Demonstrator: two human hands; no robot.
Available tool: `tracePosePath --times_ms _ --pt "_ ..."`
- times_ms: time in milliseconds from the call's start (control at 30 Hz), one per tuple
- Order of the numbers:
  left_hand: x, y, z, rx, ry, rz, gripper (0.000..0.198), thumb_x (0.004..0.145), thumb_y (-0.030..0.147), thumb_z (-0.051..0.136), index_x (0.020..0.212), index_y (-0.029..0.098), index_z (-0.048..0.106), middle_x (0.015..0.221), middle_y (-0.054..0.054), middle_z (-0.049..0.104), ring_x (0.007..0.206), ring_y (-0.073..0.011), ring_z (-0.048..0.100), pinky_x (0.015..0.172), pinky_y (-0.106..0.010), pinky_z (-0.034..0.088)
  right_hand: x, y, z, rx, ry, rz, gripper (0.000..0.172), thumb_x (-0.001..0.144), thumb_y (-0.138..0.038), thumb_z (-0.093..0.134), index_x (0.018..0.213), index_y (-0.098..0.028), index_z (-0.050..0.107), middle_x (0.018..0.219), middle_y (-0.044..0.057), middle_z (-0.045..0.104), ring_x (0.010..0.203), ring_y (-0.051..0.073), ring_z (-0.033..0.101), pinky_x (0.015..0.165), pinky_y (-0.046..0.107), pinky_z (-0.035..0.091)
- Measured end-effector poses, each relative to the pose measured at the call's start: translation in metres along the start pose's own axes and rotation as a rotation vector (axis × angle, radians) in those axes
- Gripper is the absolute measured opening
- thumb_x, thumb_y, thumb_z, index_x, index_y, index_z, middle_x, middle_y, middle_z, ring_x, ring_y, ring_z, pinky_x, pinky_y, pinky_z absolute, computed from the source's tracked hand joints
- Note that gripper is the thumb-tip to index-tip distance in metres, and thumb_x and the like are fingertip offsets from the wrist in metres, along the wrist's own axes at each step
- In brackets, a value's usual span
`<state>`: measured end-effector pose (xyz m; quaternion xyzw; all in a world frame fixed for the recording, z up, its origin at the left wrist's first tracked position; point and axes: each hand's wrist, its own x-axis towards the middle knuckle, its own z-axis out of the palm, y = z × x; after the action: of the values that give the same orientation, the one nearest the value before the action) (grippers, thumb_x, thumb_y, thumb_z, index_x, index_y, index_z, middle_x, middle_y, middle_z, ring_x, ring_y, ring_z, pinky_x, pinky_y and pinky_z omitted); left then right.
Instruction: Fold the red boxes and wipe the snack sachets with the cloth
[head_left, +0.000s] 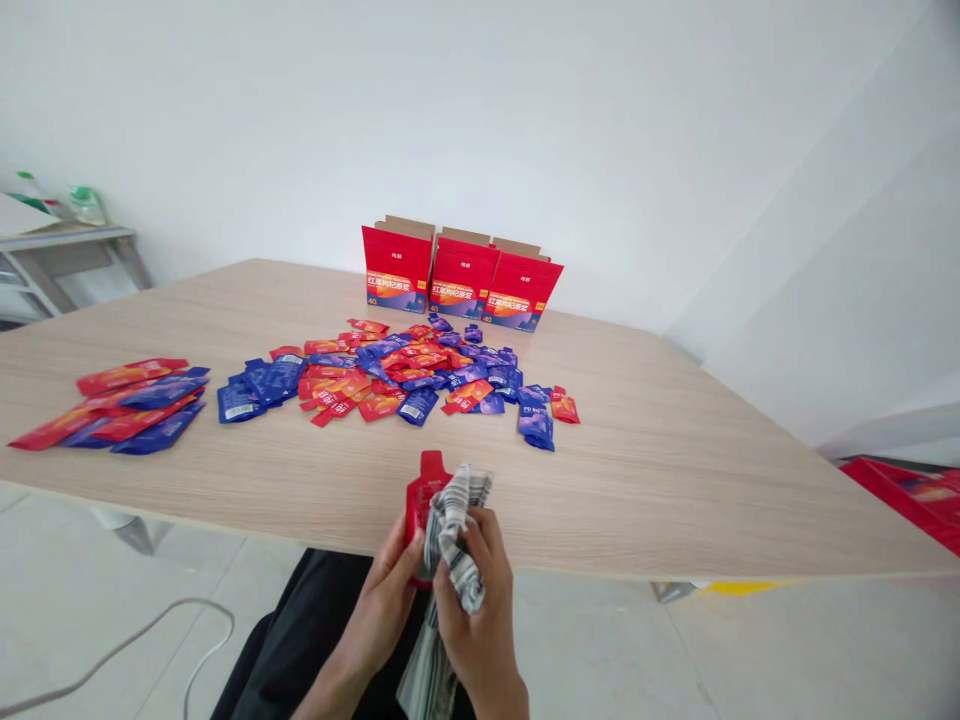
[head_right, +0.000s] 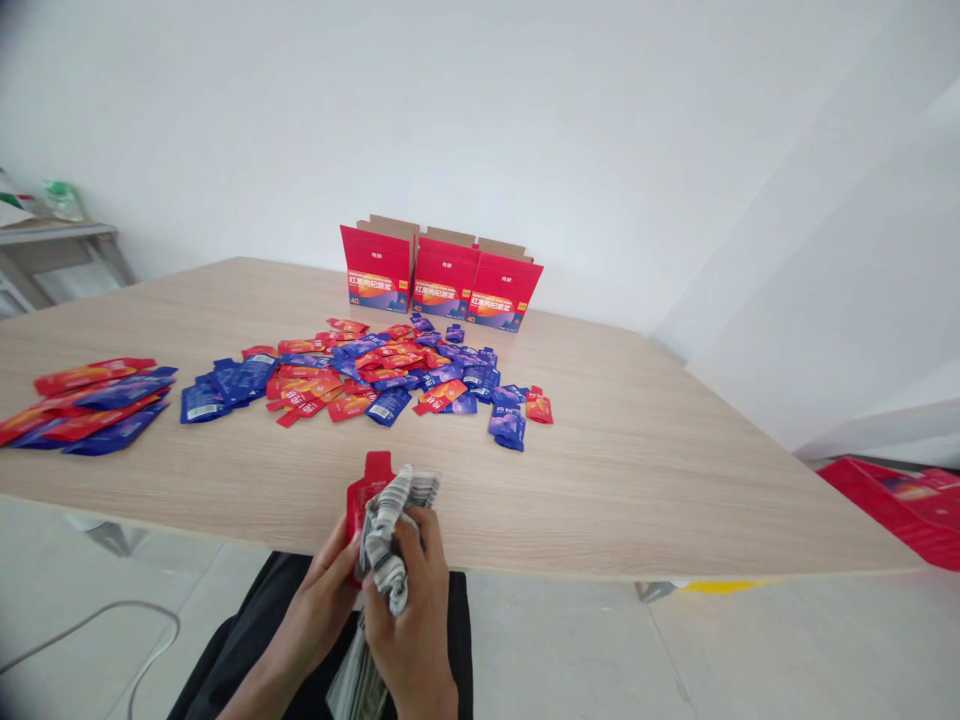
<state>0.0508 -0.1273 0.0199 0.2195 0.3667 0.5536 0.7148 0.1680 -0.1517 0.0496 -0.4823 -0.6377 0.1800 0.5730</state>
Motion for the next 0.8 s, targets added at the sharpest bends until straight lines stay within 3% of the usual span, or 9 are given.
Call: tracePosePath --times_ms 100,167,267,400,500,600,667,800 --pt "-0.012 -0.023 -0.006 0.054 -0.058 -0.044 0.058 0.076 0.055 0.087 0.125 0.025 0.079 0.14 -0.011 0.073 0.148 -0.0359 0.051 0.127 -0.048 0.036 0.006 0.007 -0.003 -0.051 0.175 0.012 0.025 0.095 -0.017 0.057 0.117 -0.027 0.065 0.12 0.009 0.062 0.107 0.023 0.066 0.092 0.035 0.056" --pt "-0.014 -0.031 -0.006 0.087 -0.049 -0.028 0.057 0.079 0.055 0.085 0.127 0.024 0.079 0.142 -0.01 0.072 0.151 -0.0348 0.048 0.13 -0.047 0.032 0.007 0.008 -0.006 -0.055 0.215 0.019 0.023 0.095 -0.016 0.057 0.113 -0.027 0.065 0.117 0.007 0.062 0.105 0.022 0.067 0.091 0.033 0.056" --pt "-0.007 -0.022 -0.001 0.053 0.007 -0.008 0.062 0.078 0.057 0.085 0.131 0.026 0.076 0.142 -0.008 0.072 0.151 -0.0329 0.048 0.128 -0.044 0.035 0.002 0.005 -0.003 -0.012 0.1 0.018 0.025 0.094 -0.015 0.057 0.114 -0.027 0.066 0.114 0.006 0.063 0.101 0.022 0.068 0.088 0.032 0.057" --pt "0.007 0.011 0.006 -0.045 0.126 0.021 0.062 0.075 0.055 0.086 0.13 0.028 0.075 0.125 -0.007 0.08 0.137 -0.0317 0.063 0.118 -0.042 0.049 -0.008 -0.003 0.009 0.055 -0.082 -0.01 0.039 0.09 -0.01 0.057 0.123 -0.029 0.066 0.119 0.007 0.065 0.107 0.022 0.068 0.093 0.033 0.058" --pt "0.006 0.023 0.006 -0.039 0.089 0.061 0.062 0.069 0.051 0.092 0.123 0.027 0.076 0.12 -0.007 0.08 0.128 -0.0328 0.069 0.114 -0.041 0.053 -0.007 -0.006 0.016 0.099 -0.097 -0.007 0.038 0.09 -0.009 0.055 0.122 -0.028 0.066 0.117 0.007 0.065 0.104 0.022 0.068 0.091 0.033 0.058" --pt "-0.003 0.014 0.003 0.017 0.007 0.066 0.067 0.067 0.053 0.094 0.125 0.024 0.075 0.123 -0.009 0.079 0.124 -0.0342 0.07 0.11 -0.041 0.055 0.001 -0.006 0.015 0.115 -0.024 -0.004 0.03 0.092 -0.011 0.054 0.115 -0.025 0.066 0.112 0.008 0.064 0.101 0.022 0.067 0.089 0.033 0.058" --pt "-0.007 0.003 0.0 0.094 -0.026 0.087 0.067 0.074 0.056 0.089 0.131 0.024 0.072 0.125 -0.01 0.078 0.124 -0.0338 0.07 0.11 -0.042 0.055 0.005 -0.005 0.012 0.097 0.025 0.0 0.026 0.092 -0.011 0.054 0.112 -0.025 0.065 0.112 0.008 0.064 0.102 0.022 0.067 0.09 0.033 0.057" --pt "-0.003 -0.01 -0.011 0.289 -0.058 0.246 0.062 0.087 0.056 0.077 0.137 0.021 0.067 0.128 -0.011 0.075 0.124 -0.0316 0.068 0.114 -0.042 0.051 0.007 -0.004 0.003 0.102 -0.022 0.03 0.026 0.092 -0.01 0.054 0.111 -0.025 0.066 0.112 0.007 0.064 0.101 0.021 0.066 0.09 0.031 0.055"
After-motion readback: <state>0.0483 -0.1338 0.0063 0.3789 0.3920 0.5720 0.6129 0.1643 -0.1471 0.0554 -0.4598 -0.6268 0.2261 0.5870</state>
